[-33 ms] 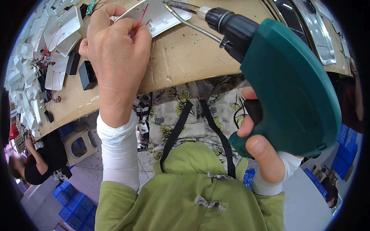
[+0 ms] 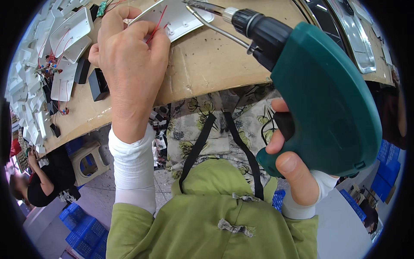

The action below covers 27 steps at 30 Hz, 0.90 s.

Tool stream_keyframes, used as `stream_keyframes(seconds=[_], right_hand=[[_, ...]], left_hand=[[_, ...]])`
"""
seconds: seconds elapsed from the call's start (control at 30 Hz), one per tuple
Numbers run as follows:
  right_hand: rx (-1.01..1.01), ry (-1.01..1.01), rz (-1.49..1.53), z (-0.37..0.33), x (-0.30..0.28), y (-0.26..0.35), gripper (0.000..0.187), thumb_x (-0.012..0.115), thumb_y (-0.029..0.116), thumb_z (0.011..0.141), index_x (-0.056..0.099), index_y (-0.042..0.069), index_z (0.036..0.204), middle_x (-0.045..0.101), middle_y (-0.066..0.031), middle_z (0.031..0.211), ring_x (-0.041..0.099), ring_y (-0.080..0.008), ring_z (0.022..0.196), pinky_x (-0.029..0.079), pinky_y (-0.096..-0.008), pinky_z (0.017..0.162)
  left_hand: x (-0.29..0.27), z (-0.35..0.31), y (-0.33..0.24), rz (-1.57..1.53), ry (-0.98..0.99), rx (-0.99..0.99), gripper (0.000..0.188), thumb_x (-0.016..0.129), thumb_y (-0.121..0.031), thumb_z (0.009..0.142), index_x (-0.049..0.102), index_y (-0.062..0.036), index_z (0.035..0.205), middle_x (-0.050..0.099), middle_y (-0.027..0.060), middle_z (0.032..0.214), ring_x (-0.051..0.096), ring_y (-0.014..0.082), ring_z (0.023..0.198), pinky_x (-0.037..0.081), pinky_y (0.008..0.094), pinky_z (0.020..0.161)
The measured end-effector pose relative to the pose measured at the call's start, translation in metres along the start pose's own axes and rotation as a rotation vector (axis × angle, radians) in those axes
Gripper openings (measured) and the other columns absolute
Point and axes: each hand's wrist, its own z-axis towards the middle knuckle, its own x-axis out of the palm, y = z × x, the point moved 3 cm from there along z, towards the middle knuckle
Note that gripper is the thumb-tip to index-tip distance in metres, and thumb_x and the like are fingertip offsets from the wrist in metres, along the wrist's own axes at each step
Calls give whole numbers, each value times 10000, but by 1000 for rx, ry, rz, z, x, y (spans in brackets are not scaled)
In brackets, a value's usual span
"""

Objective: Soldering electronic components and wires into plastic housings at a factory workbench.

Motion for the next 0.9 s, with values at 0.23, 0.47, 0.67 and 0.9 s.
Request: stream_keyframes(seconds=[0.23,0.47,0.67,0.9], right_hand=[[-29,-1,20,-1,-3,-2,648,686,141,632,430,-56,1194,563,-195,1013,551,-142,630,453,-236,563],[-25,-12,60,-1,-5,-3,645,683,130,634,427,-58,1195,559,-196,1018,551,-145,634,454,-241,563],[-12,-10,84,0,-7,-4,644,687,127,632,429,-57,1192,556,-194,1024,551,-145,637,455,-236,558],[36,6,73,0,-8,-6,655,688,140,633,419,-55,1197,563,-176,1006,549,-131,624,450,-219,549]], left_hand=[[1,-12,6,109,-12,65,105,650,-156,689,649,-57,724,566,46,983,512,204,899,248,423,844],[0,-13,1,223,-70,191,115,686,-167,685,646,-87,757,564,43,982,498,199,934,261,402,829],[1,-22,16,48,-177,190,133,690,-159,694,654,-110,812,569,23,930,501,173,854,277,308,762],[4,-24,17,-26,-221,250,130,687,-118,711,645,-106,834,577,-12,725,504,120,637,276,263,687]])
